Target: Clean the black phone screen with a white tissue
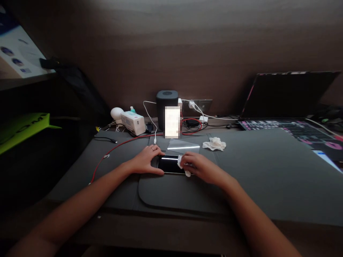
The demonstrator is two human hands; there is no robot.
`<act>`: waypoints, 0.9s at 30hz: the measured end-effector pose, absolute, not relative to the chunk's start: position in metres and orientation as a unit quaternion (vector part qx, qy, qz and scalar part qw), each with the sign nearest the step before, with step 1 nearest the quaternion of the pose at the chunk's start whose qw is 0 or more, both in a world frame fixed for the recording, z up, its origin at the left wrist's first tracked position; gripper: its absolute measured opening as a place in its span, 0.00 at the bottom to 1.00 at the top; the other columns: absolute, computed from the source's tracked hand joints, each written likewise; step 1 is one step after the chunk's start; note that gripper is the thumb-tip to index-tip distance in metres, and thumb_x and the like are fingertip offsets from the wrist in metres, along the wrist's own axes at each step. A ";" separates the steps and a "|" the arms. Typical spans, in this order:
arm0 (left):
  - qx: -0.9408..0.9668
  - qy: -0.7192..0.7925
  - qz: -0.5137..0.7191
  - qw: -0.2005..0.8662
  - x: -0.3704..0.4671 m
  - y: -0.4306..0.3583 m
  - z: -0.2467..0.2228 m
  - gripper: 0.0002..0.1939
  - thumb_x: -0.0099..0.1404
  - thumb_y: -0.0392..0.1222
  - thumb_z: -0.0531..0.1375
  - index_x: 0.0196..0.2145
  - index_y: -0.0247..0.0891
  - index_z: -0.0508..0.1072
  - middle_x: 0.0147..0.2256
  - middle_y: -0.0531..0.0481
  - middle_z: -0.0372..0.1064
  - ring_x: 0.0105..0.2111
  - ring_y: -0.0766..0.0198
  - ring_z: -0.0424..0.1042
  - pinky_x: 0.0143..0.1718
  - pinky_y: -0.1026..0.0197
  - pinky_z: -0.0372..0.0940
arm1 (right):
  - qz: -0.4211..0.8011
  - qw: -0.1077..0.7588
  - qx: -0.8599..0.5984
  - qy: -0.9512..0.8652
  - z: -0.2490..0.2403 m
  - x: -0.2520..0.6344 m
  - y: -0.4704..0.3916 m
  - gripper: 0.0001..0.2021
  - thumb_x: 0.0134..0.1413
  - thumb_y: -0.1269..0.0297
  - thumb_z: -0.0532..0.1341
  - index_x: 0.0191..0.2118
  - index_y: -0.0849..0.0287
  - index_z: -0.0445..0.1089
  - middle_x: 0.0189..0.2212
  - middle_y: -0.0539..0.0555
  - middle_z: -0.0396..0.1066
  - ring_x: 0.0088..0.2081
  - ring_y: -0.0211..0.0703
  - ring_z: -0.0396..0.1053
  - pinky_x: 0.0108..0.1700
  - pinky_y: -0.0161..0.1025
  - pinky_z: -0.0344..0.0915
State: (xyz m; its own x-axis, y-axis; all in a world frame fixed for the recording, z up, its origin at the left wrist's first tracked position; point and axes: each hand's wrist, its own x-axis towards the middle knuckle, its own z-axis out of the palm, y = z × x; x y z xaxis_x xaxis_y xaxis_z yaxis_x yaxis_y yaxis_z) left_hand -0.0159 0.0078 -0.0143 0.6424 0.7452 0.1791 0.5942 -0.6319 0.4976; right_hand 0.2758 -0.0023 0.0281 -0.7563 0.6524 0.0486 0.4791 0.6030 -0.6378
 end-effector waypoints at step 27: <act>0.884 0.381 0.184 0.200 -0.016 0.008 -0.013 0.35 0.51 0.64 0.69 0.50 0.41 0.71 0.48 0.46 0.66 0.50 0.50 0.65 0.53 0.50 0.60 | 0.294 0.129 -0.331 -0.887 0.031 0.272 -0.005 0.14 0.66 0.55 0.55 0.35 0.57 0.72 0.38 0.56 0.69 0.37 0.45 0.68 0.41 0.41 0.65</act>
